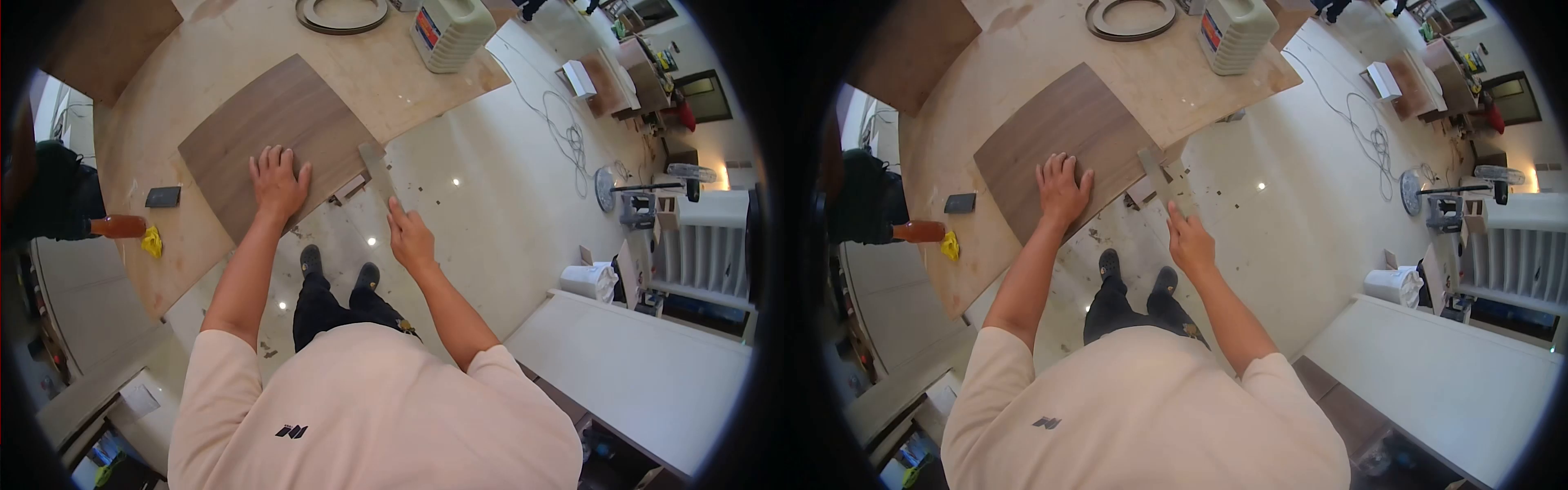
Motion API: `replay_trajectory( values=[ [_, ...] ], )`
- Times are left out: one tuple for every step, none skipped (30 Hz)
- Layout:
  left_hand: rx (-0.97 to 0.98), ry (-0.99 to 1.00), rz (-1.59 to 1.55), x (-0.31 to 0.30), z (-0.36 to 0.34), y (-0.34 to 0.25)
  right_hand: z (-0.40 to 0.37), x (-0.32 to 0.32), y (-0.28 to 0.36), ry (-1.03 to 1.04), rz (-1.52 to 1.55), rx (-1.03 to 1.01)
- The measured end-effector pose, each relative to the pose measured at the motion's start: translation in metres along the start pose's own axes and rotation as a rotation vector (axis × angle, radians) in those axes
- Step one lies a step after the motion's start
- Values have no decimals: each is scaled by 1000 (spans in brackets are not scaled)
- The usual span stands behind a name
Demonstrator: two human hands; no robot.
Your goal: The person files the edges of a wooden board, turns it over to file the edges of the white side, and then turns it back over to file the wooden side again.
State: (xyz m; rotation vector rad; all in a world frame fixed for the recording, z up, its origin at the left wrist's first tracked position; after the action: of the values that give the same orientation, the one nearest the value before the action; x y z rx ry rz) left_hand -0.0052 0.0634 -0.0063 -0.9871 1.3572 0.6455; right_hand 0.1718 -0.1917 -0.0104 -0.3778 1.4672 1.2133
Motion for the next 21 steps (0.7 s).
replay_trajectory(
  values=[
    [-18,82,22,4,9,-1,-10,0,4,19,-14,-8],
    [-32,-20,-18,-2,24,-4,-15,0,7,40,-33,-19],
    [-47,-124,-62,-11,42,-8,-18,0,10,60,-54,-33],
    [-65,-229,-108,-18,54,-10,-19,1,10,67,-47,-38],
    [-80,-187,-67,-9,61,-13,-19,5,12,75,-37,-40],
    [-97,-138,-25,-1,66,-18,-20,10,13,90,-27,-40],
    [-119,-88,17,7,68,-20,-10,12,13,92,-62,-34],
    [-106,-100,18,7,71,-22,8,18,12,94,-94,-28],
    [-91,-103,25,7,72,-21,23,24,12,103,-120,-15],
    [-77,-107,36,8,67,-19,47,27,15,83,-114,-3],
    [-83,-93,32,9,67,-17,73,27,16,48,-110,-3],
    [-84,-84,27,8,67,-17,80,27,18,44,-101,-6],
    [-79,-76,19,6,68,-19,84,25,19,36,-96,-5],
    [-75,-70,15,6,67,-20,86,19,19,27,-96,-2],
    [-74,-72,6,6,66,-19,71,12,20,14,-72,-16],
    [-78,-74,-4,6,69,-19,38,5,18,4,-49,-35],
    [-82,-77,13,4,71,-19,13,2,17,5,-26,-51],
    [-89,-72,32,4,69,-20,3,3,15,33,-34,-42],
    [-94,-65,54,5,67,-21,-6,6,12,64,-39,-31],
    [-94,-56,47,7,65,-21,-15,11,8,96,-43,-14],
    [-94,-54,43,5,66,-21,2,15,6,73,-82,-19]
  ],
)
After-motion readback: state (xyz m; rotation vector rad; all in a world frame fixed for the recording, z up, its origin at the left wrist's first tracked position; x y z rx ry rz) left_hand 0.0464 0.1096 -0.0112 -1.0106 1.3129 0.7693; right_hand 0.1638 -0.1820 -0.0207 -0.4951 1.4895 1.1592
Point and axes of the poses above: each hand's wrist, its own z-axis towards the middle knuckle, its own x-axis out of the palm, y = z × x, the point moved 10 cm from there along z, towards the middle knuckle, and after that the axes turned 5 degrees about -z, right-handed, at the moved point
